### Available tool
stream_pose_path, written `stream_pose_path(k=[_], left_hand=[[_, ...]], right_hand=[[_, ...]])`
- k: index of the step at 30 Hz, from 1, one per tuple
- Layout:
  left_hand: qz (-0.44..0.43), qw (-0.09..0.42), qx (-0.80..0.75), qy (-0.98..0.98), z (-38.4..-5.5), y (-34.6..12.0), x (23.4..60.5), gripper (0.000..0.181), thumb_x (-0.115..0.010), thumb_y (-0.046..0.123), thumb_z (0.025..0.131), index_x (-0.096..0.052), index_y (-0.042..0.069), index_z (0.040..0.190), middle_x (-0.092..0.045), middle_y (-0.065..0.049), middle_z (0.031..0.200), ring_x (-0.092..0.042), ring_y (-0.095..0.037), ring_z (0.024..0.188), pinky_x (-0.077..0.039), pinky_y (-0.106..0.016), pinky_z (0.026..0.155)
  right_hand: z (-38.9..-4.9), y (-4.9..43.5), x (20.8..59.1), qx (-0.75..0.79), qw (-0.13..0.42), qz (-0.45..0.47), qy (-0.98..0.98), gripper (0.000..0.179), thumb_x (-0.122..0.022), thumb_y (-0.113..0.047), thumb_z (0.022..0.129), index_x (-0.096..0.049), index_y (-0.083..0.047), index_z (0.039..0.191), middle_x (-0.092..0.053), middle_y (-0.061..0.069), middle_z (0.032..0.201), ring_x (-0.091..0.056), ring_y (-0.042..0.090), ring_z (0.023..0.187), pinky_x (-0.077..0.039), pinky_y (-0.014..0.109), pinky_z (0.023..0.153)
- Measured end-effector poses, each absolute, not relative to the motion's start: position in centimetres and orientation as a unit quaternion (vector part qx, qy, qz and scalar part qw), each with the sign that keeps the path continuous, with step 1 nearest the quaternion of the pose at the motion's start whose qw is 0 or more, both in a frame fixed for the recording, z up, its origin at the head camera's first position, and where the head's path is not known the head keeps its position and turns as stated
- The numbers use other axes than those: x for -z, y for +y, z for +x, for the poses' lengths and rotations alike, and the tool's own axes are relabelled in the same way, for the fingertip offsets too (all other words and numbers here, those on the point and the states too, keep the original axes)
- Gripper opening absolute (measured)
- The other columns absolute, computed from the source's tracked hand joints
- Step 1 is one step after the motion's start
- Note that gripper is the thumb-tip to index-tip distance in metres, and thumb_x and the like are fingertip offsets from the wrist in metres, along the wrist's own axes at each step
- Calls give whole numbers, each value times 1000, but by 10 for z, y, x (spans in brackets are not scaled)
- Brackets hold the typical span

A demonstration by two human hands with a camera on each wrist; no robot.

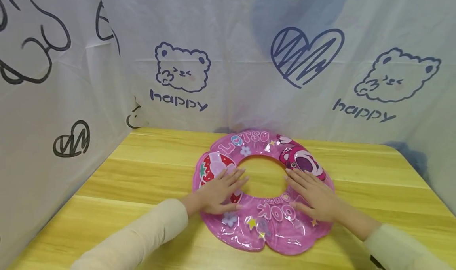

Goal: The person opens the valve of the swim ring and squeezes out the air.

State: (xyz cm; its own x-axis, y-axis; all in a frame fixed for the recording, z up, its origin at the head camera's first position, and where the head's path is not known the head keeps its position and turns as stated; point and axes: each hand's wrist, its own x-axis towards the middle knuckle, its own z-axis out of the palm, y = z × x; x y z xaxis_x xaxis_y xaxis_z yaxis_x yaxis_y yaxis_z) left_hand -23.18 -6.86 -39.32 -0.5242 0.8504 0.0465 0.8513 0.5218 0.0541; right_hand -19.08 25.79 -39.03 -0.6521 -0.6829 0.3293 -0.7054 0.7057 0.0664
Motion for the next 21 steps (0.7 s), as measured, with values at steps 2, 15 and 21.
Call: stream_pose_path(k=[2, 15, 21], left_hand=[[-469, 17, 45, -882, -241, -75, 391, 76, -43, 48, 92, -16, 6, 149, -8, -20, 155, -11, -37, 143, -9, -54, 115], [-374, -22, 78, -924, -264, -101, 396, 70, -45, 50, 92, -20, 19, 149, -9, -22, 155, -11, -40, 142, -10, -56, 115], [-354, -54, 73, -931, -263, -101, 404, 66, -39, 50, 94, -16, 22, 150, -7, -20, 156, -8, -37, 144, -9, -58, 114]], right_hand=[[-198, 266, 389, -43, 155, 356, -921, 68, -59, -41, 86, -40, -5, 140, -36, 17, 147, -24, 34, 140, -2, 33, 119], [-219, 284, 398, -76, 67, 281, -954, 81, -58, -51, 83, -33, -3, 143, -27, 22, 150, -22, 43, 138, -20, 61, 109], [-220, 285, 407, -74, 30, 264, -961, 80, -56, -52, 85, -32, -3, 144, -25, 23, 150, -19, 43, 139, -17, 56, 112]])
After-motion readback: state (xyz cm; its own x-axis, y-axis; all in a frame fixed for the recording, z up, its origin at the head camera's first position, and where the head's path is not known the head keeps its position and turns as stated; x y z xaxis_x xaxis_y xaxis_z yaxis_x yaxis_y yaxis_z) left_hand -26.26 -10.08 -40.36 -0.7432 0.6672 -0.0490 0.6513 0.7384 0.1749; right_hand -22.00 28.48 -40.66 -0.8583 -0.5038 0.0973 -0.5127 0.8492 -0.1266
